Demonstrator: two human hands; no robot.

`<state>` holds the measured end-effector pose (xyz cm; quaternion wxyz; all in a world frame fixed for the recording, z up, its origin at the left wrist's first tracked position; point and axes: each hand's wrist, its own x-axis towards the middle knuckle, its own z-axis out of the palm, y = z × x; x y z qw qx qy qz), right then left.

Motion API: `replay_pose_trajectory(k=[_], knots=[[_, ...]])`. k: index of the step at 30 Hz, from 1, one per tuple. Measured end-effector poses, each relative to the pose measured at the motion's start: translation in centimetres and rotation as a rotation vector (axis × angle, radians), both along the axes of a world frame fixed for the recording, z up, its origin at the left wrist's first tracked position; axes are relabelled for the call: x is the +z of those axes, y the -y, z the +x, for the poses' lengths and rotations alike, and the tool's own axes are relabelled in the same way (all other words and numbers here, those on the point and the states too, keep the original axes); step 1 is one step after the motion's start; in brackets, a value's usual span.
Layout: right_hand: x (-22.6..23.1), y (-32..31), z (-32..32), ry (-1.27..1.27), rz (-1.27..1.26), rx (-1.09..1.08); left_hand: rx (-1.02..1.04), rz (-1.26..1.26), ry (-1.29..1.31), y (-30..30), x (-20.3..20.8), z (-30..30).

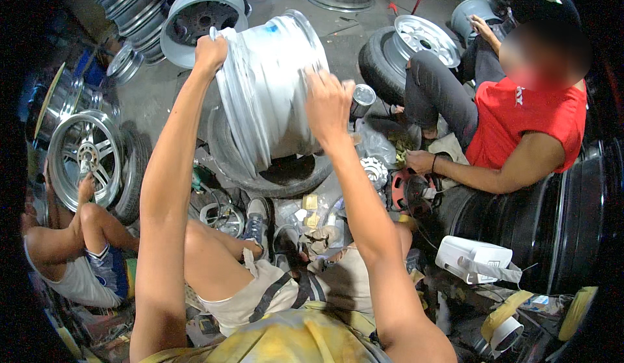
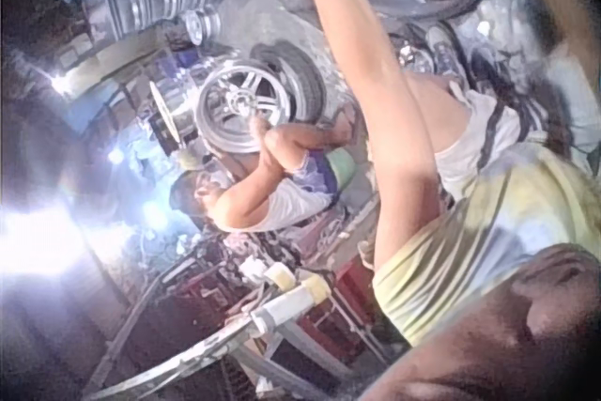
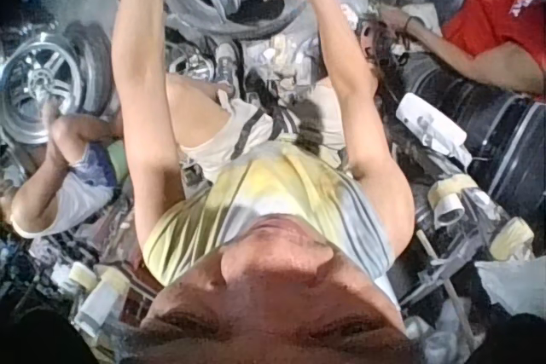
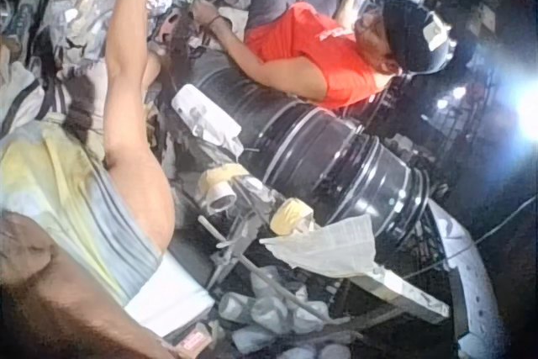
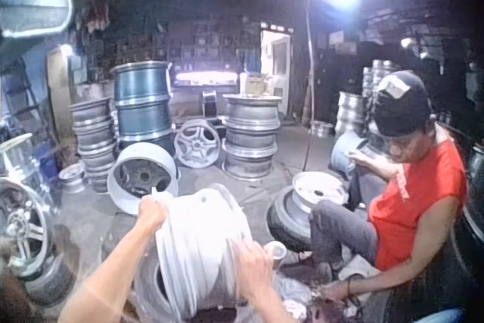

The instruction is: The person scrubs a silver car rim with a small abrasive pad, rotating the rim to clean different sections. They then flip the rim over and continue scrubbing the other side. The person is sitting on the floor in a workshop environment.

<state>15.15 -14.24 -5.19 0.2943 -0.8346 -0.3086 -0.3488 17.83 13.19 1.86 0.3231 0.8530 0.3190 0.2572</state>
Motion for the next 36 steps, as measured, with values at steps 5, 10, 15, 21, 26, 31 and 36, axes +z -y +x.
replay_pose_trajectory(k=[5, 10, 15, 21, 26, 31, 36], knots=[[-1.1, 1.5, -1.7, -0.033, -0.01, -0.031, -0.013, 0.018, -0.004, 0.9, -0.1, -0.1], [1.2, -0.9, 1.4, 0.048, -0.022, -0.039, -0.011, -0.052, 0.006, 0.2, 0.0, -0.4], [-1.8, 1.9, -1.8, -0.067, 0.052, -0.025, -0.009, 0.001, -0.002, 0.4, 0.3, -0.1], [1.1, 0.7, 1.0, -0.014, 0.004, 0.033, -0.005, -0.011, -0.018, 1.0, 0.0, -0.5], [-2.0, 2.6, -2.5, -0.11, 0.037, -0.006, -0.013, 0.03, 0.004, 1.5, 0.2, -0.5], [1.3, 0.1, 1.8, 0.079, -0.053, 0.0, -0.007, 0.01, 0.004, 0.6, -0.2, -0.4], [-1.4, 1.9, -2.3, 0.052, -0.132, -0.026, 0.004, 0.031, 0.023, 0.3, 0.0, -0.6]])
